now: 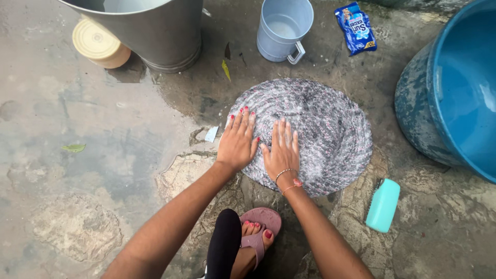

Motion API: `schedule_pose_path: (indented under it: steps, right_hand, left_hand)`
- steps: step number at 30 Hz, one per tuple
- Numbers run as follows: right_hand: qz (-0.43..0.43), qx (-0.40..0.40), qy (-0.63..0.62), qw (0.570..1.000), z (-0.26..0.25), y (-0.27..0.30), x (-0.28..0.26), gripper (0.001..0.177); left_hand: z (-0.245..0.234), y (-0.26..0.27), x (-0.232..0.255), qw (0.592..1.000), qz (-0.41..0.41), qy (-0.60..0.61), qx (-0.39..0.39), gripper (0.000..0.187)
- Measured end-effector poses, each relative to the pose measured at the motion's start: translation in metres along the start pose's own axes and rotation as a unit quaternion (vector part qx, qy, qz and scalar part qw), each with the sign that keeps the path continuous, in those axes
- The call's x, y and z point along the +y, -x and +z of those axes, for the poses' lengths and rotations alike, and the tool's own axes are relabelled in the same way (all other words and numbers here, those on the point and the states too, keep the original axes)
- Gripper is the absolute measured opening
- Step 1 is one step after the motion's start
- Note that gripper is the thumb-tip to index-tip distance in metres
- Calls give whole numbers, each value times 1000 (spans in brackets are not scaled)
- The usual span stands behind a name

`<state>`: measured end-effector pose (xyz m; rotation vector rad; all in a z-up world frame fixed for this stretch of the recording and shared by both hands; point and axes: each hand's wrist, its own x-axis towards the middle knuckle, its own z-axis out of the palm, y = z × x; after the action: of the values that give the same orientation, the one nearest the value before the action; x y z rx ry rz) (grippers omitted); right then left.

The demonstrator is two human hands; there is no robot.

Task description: The person washes a circular grey rug by applying water and soap, scrubbing it with their hands and a small turquoise brush, and rinsing it.

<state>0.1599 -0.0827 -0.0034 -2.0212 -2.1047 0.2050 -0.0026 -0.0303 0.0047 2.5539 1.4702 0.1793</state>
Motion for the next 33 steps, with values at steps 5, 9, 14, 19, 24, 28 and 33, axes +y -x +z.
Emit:
schedule_pose_path:
  steps: [5,9,14,19,24,28,33]
  right_hand:
    - [-20,-9,29,999,4,-40,1,72]
    - [-13,-6,18,1000,10,-81,4,72]
    - [49,-20,17,998,21,-123,8,73]
    - [45,-25,11,999,23,-152,22,73]
    - [20,-45,33,998,21,-162,28,70]
    - [18,-41,38,998,22,-162,28,72]
    - [4,-39,31,999,26,-156,32,69]
  left_hand:
    - [3,-7,-2,1000,-16,5,4,72]
    - [7,-24,0,999,-39,8,-3,71]
    - [11,-57,-12,999,-25,7,29,71]
    - [10,-99,-37,998,51,40,6,67]
    - [8,-118,-51,990,130,55,12,70]
    - [13,-119,-52,988,145,46,31,71]
    - [15,-115,-50,989,147,26,14,72]
